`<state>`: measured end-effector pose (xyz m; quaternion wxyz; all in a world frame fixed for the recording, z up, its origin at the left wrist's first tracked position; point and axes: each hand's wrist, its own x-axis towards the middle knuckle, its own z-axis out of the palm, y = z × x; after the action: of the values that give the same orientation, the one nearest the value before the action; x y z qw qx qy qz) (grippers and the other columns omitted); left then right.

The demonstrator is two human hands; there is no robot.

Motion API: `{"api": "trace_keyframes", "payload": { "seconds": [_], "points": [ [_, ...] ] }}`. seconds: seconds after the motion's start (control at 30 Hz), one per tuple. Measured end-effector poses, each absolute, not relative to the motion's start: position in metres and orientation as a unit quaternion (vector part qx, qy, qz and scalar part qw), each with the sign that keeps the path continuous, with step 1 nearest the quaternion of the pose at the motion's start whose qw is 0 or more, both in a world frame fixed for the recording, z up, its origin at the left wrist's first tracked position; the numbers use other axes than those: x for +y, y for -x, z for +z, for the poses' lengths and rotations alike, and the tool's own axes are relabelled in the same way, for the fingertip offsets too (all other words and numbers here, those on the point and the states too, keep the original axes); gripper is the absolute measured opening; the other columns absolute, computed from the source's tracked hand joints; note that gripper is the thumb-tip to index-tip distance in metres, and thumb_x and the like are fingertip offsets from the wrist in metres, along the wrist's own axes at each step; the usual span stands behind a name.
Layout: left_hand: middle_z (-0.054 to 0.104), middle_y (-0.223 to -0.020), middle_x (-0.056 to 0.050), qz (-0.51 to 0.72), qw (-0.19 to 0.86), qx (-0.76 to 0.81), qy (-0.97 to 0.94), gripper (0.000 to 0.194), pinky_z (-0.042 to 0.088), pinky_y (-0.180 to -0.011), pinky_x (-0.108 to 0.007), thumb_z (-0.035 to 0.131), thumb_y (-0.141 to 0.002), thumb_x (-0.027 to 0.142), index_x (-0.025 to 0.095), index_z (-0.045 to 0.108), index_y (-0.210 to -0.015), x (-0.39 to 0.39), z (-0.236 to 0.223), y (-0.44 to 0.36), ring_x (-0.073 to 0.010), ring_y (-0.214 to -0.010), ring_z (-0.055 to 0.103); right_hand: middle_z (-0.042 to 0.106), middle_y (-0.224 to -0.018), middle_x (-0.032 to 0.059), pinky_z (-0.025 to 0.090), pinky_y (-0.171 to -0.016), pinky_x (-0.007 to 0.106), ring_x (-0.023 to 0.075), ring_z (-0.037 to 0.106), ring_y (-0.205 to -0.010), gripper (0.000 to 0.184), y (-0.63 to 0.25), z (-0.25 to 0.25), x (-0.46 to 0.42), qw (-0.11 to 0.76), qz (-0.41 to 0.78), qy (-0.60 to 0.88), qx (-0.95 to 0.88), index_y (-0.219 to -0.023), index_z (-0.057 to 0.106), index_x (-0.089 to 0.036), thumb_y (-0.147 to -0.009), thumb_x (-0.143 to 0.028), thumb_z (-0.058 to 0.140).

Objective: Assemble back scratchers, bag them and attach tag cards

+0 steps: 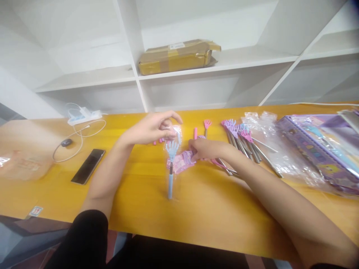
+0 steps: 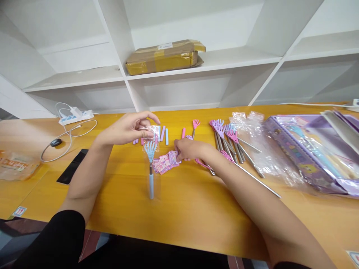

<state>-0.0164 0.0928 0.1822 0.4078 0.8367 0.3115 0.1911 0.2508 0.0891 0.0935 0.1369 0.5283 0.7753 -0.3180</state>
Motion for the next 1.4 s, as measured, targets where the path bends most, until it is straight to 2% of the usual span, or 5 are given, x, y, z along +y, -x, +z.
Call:
{"api": "trace_keyframes", "payload": {
  "seconds": [0.33, 0.63, 0.93, 1.13, 1.4],
  "points": [
    [0.080, -0.093, -0.004, 0.181, 0.404, 0.312, -0.841, 0.030, 0.050, -0.048, -0.019, 0.071, -0.103, 0.033, 0.024, 0.063, -0.131, 0.093, 0.183, 0.016, -0.0159, -0.068, 0.075, 0.072, -0.087, 0.0052, 0.039, -0.069, 0.028, 0.0170, 0.063, -0.078, 0.036, -0.268, 0.087, 0.106, 0.099, -0.404, -0.475, 0.776, -0.094, 0.059, -0.018, -0.083, -0.046, 0.078],
    [0.080, -0.091, -0.003, 0.184, 0.399, 0.299, -0.847, 0.028, 0.048, -0.048, -0.018, 0.069, -0.103, 0.030, 0.022, 0.063, -0.130, 0.093, 0.183, 0.015, -0.0142, -0.065, 0.074, 0.079, -0.110, 0.0121, 0.048, -0.076, 0.032, 0.0244, 0.071, -0.090, 0.077, -0.275, 0.085, 0.112, 0.045, -0.472, -0.463, 0.749, -0.122, 0.062, -0.016, -0.065, -0.060, 0.090],
    [0.080, -0.092, -0.004, 0.184, 0.397, 0.341, -0.832, 0.018, 0.049, -0.047, -0.019, 0.068, -0.105, 0.033, 0.023, 0.067, -0.119, 0.088, 0.186, 0.013, -0.0164, -0.067, 0.076, 0.078, -0.111, 0.0095, 0.056, -0.082, 0.035, 0.0218, 0.073, -0.094, 0.056, -0.297, 0.148, 0.078, -0.203, -0.488, -0.401, 0.748, -0.118, 0.074, -0.018, -0.093, -0.068, 0.076],
    [0.077, -0.087, -0.004, 0.192, 0.384, 0.358, -0.829, 0.021, 0.048, -0.047, -0.021, 0.062, -0.109, 0.040, 0.023, 0.071, -0.119, 0.089, 0.184, 0.013, -0.0143, -0.060, 0.071, 0.070, -0.099, 0.0046, 0.056, -0.076, 0.032, 0.0162, 0.068, -0.086, 0.021, -0.294, 0.180, 0.035, -0.424, -0.226, -0.284, 0.830, -0.091, 0.069, -0.023, -0.097, -0.038, 0.082],
    [0.072, -0.086, -0.003, 0.251, 0.374, 0.329, -0.830, 0.041, 0.050, -0.053, -0.023, 0.058, -0.111, 0.058, 0.025, 0.069, -0.135, 0.093, 0.179, 0.013, -0.0138, -0.063, 0.065, 0.070, -0.104, 0.0052, 0.042, -0.065, 0.025, 0.0133, 0.062, -0.083, 0.007, -0.266, 0.159, 0.029, -0.332, 0.103, -0.219, 0.912, -0.098, 0.056, -0.020, -0.102, -0.013, 0.056]
  ]
}}
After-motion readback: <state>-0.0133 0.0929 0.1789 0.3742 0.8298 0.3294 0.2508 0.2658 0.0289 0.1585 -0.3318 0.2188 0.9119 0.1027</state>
